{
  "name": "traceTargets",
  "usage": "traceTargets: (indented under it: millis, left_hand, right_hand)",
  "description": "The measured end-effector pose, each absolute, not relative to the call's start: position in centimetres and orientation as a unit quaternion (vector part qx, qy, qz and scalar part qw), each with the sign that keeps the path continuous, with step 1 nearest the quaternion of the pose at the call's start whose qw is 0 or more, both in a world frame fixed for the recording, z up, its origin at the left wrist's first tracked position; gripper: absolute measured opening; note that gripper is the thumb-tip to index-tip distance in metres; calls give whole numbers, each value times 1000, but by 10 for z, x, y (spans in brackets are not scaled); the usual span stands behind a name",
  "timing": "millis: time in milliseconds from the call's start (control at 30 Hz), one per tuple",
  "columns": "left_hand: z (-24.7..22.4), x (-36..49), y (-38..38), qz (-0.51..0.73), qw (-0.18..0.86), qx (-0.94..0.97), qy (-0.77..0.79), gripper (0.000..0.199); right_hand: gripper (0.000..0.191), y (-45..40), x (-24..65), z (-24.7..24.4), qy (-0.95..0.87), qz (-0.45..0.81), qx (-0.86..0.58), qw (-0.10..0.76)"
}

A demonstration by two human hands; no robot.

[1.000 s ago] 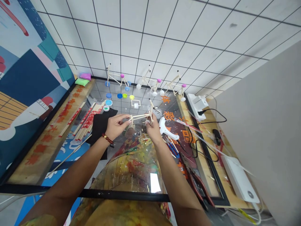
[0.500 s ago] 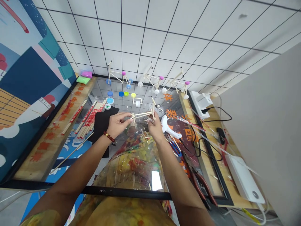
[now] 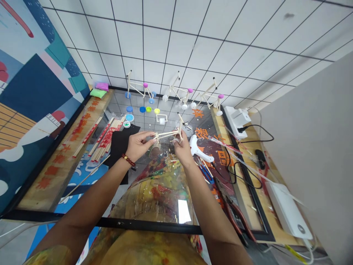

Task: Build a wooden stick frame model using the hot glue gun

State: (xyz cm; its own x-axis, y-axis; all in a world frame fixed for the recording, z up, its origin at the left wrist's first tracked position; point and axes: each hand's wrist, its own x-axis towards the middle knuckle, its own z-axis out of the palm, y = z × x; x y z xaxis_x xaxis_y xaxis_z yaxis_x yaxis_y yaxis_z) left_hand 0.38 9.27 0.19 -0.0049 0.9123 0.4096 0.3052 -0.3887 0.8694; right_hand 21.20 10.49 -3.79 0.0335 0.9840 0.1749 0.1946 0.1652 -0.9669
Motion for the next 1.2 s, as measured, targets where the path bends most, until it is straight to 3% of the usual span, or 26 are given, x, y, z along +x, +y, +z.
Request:
traceTargets:
  millis: [633,1200]
  left_hand:
    - [14,2,93,492,303,649,495,24]
    - [1,11,95,545,334,583,502,29]
  right_hand:
    - [61,108,211,-38,-578,377,-512,512]
    - [64,110,211,-40,-571,384,-514,513]
